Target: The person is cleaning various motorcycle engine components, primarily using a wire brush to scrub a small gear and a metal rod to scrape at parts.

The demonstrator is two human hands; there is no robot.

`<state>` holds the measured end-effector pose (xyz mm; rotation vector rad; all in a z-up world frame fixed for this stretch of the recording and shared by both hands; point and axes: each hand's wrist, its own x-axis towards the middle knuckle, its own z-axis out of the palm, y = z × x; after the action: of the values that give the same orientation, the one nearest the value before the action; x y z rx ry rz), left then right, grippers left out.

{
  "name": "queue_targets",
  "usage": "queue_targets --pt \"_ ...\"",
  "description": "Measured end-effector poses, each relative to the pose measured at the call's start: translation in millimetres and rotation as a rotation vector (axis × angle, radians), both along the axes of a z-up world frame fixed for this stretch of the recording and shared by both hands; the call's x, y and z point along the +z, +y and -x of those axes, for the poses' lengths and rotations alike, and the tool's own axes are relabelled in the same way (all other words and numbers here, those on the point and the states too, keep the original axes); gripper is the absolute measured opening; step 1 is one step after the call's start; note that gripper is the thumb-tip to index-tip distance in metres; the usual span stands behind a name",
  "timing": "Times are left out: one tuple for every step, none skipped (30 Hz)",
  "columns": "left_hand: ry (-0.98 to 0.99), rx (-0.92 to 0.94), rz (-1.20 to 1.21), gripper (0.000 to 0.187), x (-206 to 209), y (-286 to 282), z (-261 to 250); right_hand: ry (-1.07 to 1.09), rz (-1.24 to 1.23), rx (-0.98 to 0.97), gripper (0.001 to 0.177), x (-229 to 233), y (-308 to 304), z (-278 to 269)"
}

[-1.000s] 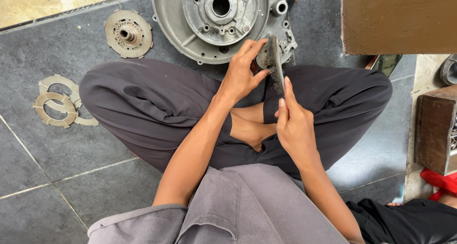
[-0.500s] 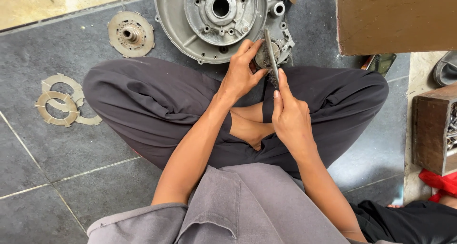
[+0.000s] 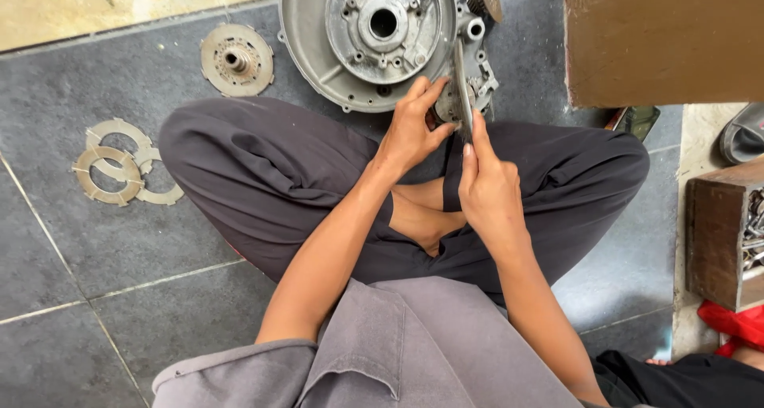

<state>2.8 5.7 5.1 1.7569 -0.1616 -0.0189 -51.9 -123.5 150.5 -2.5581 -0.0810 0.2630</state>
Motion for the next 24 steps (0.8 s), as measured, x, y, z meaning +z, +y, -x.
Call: queue_targets --pt "0.0 -0.006 0.001 0.072 1 1 -1 0.03 0.002 -0.022 0.048 -1 -1 5" --pt "0.004 -0.005 0.009 0.071 2 0 0 0.064 0.011 -0.036 0.049 -2 -3 9" --pt "-0.001 0.004 0.012 0.071 5 2 -3 0.059 0.014 -0.028 0.049 -1 -3 12" --pt "-0.001 -0.003 -0.001 0.071 6 2 0 0.075 0.022 -0.04 0.049 -1 -4 18" --pt "0.0 -0.01 -0.015 0.07 5 2 2 0.091 0.029 -0.053 0.049 -2 -6 23" --pt "0.022 -0.008 -0.014 0.07 6 3 4 0.114 0.031 -0.05 0.049 -4 -4 20" --pt "0.006 -0.005 -0.021 0.071 7 4 6 0.081 0.018 -0.026 0.049 -6 -3 16" --pt "-0.021 -0.009 -0.033 0.071 9 4 1 0.037 0.0 -0.009 0.048 -8 -2 8" --pt "-0.011 -0.012 -0.036 0.071 5 3 3 0.048 -0.004 -0.012 0.048 -12 -1 3" --pt "-0.015 0.0 -0.024 0.073 3 2 3 0.008 -0.02 -0.003 0.047 -15 1 -4" --pt "-0.019 0.013 -0.011 0.074 2 2 2 -0.033 -0.036 0.006 0.046 -16 3 -10" --pt "-0.026 0.006 -0.016 0.074 3 2 2 -0.04 -0.042 0.0 0.046 -15 3 -6" --pt "-0.023 0.01 -0.005 0.073 5 2 2 -0.029 -0.034 -0.011 0.047 -14 4 -3" --pt "-0.021 0.013 0.01 0.071 7 1 2 -0.017 -0.022 -0.023 0.049 -12 4 0" --pt "-0.028 0.006 0.009 0.071 5 2 0 -0.025 -0.023 -0.03 0.049 -11 2 6" --pt "-0.023 0.014 0.01 0.071 1 1 0 0.006 -0.02 -0.041 0.048 -10 -1 13" --pt "-0.018 0.022 0.01 0.071 -4 -2 0 0.037 -0.017 -0.053 0.048 -11 -5 20" --pt "-0.01 0.016 0.014 0.071 -4 -2 -1 0.044 -0.013 -0.059 0.048 -11 -6 17" --pt "-0.027 0.024 0.007 0.072 -5 -3 -1 0.025 0.004 -0.041 0.048 -13 -8 15" --pt "-0.041 0.026 -0.005 0.072 -6 -2 0 0.01 0.016 -0.028 0.048 -14 -9 15" --pt "-0.029 0.014 -0.006 0.072 -6 -4 4 0.021 0.015 -0.041 0.048 -18 -8 10" --pt "-0.043 0.028 -0.01 0.073 -6 -4 2 -0.002 -0.009 -0.026 0.047 -22 -6 1" --pt "-0.057 0.043 -0.014 0.074 -4 -5 0 -0.026 -0.033 -0.011 0.047 -24 -4 -8" --pt "-0.066 0.028 -0.019 0.074 -4 -5 0 -0.035 -0.037 -0.025 0.047 -26 -5 -8"
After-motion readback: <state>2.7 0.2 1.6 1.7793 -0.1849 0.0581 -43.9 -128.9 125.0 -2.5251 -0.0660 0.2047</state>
